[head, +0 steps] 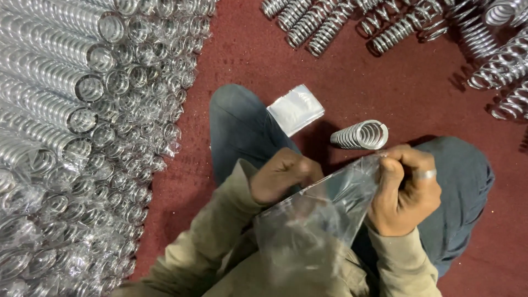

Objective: The person is sitting on the floor and placing metal springs into plastic bags by hand.

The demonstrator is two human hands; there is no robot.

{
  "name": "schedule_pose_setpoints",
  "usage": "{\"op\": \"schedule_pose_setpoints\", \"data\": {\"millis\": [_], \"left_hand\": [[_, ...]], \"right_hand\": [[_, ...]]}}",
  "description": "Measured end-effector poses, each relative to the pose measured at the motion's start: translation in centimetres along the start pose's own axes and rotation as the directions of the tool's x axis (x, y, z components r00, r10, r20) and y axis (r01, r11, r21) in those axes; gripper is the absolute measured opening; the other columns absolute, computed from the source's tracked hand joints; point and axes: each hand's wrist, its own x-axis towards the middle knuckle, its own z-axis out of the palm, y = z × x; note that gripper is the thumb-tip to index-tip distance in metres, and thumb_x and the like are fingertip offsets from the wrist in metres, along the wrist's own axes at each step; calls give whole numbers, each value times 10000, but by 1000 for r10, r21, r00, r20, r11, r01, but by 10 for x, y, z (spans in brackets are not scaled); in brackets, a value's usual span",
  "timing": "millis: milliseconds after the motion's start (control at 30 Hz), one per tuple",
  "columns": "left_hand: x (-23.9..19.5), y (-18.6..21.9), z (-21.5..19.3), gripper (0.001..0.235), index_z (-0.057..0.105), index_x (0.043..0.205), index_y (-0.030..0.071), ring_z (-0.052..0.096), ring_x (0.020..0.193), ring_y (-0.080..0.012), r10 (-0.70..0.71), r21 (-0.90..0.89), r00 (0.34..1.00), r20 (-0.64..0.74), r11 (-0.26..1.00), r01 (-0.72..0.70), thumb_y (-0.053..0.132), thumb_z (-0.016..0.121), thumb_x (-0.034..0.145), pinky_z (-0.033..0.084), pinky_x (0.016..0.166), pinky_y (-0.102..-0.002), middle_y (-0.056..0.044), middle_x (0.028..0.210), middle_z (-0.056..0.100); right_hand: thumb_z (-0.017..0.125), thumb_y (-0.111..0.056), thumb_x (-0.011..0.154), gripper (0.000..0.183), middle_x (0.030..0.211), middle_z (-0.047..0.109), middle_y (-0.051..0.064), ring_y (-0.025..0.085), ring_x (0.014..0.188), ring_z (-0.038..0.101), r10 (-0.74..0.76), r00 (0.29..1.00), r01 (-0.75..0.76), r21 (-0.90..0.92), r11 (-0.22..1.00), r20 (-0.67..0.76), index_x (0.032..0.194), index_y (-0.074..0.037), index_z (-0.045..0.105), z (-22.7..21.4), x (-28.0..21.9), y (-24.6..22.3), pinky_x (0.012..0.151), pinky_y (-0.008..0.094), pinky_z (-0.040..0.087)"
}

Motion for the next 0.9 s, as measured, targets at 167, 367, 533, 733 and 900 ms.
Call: {"op": "schedule_pose_setpoints", "data": {"millis": [167,367,533,733,900], "left_hand": [[-3,-65,51,147,676,1019,101,504,736,-23,-67,-44,902,-427,998,54,244,680,986,420,595,-186,-6,1074,600],[-5,-77,51,210,541,1086,91,641,881,-156,-159,-270,965,-209,958,99,300,545,1070,519,896,-332,-66,891,663],[-4,-154,10,310,669,1016,107,617,739,-77,-83,-5,985,-149,997,83,388,563,1092,523,658,-245,-47,732,692],[25,-132,-3,305,664,924,54,619,690,-116,70,-56,943,-325,994,-93,276,560,1106,538,679,-266,-81,715,651],[53,-86,13,185,674,941,39,605,900,-122,199,76,904,-377,980,-184,199,655,1032,520,802,-266,-70,788,652]], "right_hand": [[583,-96,1083,169,923,689,148,284,761,625,-51,963,120,-251,960,265,1008,44,641,-7,-10,-4,741,370,481],[561,-213,1108,214,790,648,35,148,747,632,377,897,-337,-194,921,231,959,-62,593,-25,-20,5,765,287,500],[575,-93,1099,200,704,533,15,67,678,529,609,733,-674,443,591,303,915,-37,629,-25,-36,30,661,216,485],[648,-71,1031,147,744,604,123,231,743,705,597,728,-683,430,591,336,948,47,677,-26,-41,44,760,320,563],[725,-25,1002,59,764,634,149,200,675,631,437,839,-486,86,870,324,970,21,705,-40,18,48,706,328,533]]}}
